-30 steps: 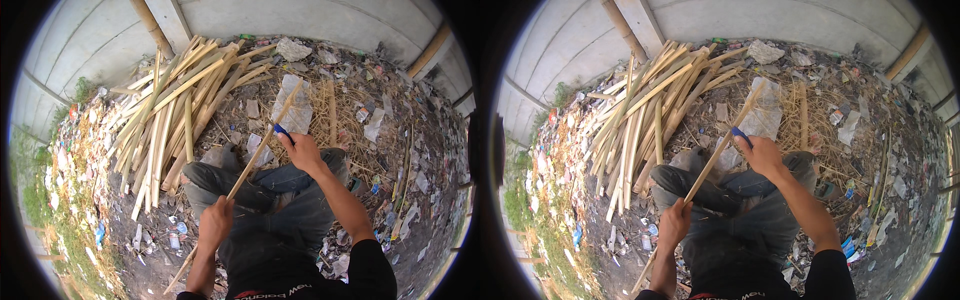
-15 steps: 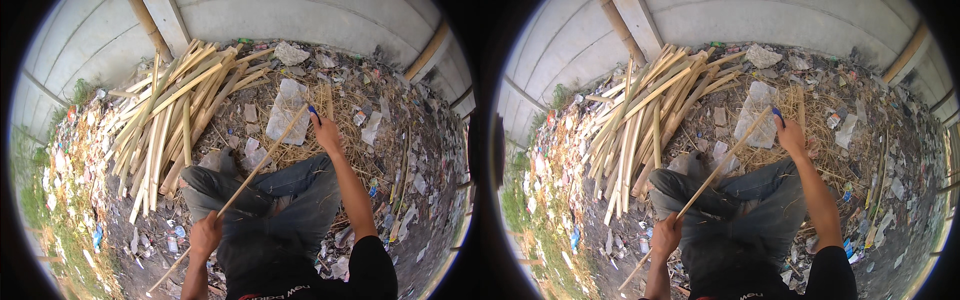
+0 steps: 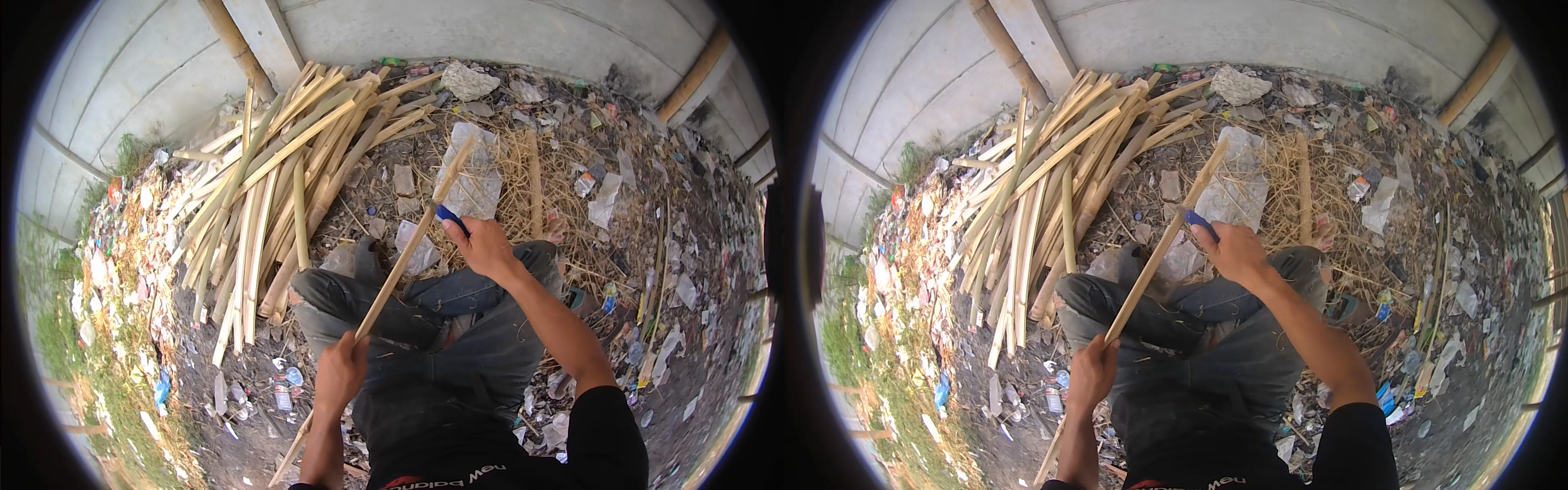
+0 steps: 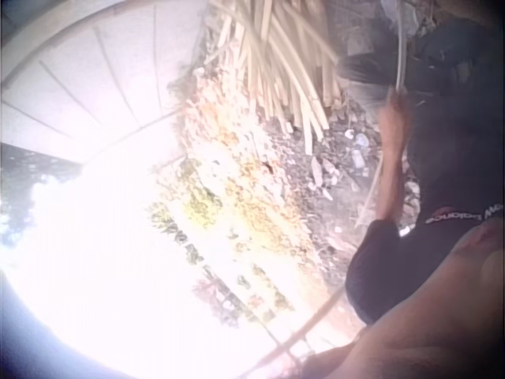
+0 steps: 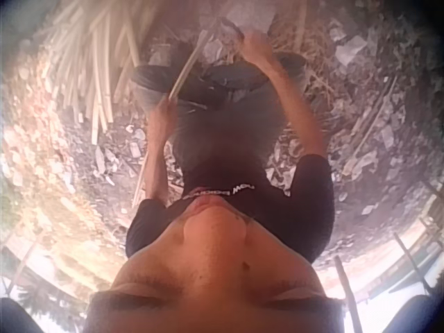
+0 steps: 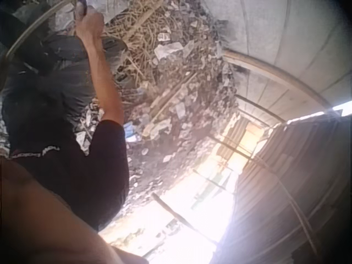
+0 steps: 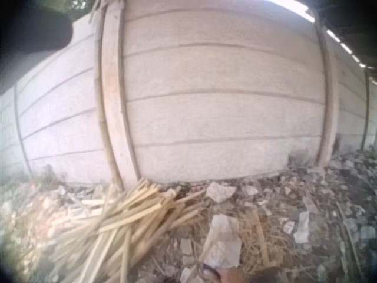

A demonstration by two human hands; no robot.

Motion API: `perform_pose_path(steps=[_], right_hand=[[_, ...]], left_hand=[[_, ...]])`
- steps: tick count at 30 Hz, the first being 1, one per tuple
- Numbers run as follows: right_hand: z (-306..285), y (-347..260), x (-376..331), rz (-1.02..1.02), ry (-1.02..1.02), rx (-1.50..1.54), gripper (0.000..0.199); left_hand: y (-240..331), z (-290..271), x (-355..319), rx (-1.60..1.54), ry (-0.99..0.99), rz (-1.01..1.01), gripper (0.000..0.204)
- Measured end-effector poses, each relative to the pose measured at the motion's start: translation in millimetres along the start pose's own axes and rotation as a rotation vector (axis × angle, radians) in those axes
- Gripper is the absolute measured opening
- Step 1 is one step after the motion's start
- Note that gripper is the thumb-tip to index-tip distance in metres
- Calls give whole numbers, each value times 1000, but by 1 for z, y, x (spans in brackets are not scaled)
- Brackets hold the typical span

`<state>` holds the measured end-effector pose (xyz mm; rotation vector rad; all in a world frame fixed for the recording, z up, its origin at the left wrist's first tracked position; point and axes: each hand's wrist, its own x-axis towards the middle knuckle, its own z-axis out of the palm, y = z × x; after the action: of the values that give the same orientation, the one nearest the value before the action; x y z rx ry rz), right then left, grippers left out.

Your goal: The person sits on the ground and uses a blue utility knife to split long bamboo poles into thin strips. They hold the bamboo with one hand and carefully guide the knife along the length of the pole to separate the fibers, repeating this process for multiple pieces.

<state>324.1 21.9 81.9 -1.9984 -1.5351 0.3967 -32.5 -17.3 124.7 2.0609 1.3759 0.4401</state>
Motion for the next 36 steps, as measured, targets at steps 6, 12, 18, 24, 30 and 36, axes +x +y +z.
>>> perform_pose_path(steps=[6, 12, 18, 24, 30, 36], right_hand=[[-3, 9, 7, -35, -109, 37, 66], [13, -6, 0, -115, -142, 25, 64], [1, 15, 25, -33, -66, 24, 58], [21, -7, -10, -254, -204, -72, 57], [-5, 22, 28, -102, -111, -131, 57], [16, -10, -7, -160, -174, -66, 58]], left_hand=[[-12, 1, -7, -12, -12, 11, 31], [-16, -1, -12, -95, -51, 7, 32], [-21, -6, -9, -51, -55, 31, 32], [-25, -9, -12, -79, -92, -1, 34], [-27, -8, -13, -79, -123, -17, 34], [-31, -8, -15, -92, -136, -9, 33]])
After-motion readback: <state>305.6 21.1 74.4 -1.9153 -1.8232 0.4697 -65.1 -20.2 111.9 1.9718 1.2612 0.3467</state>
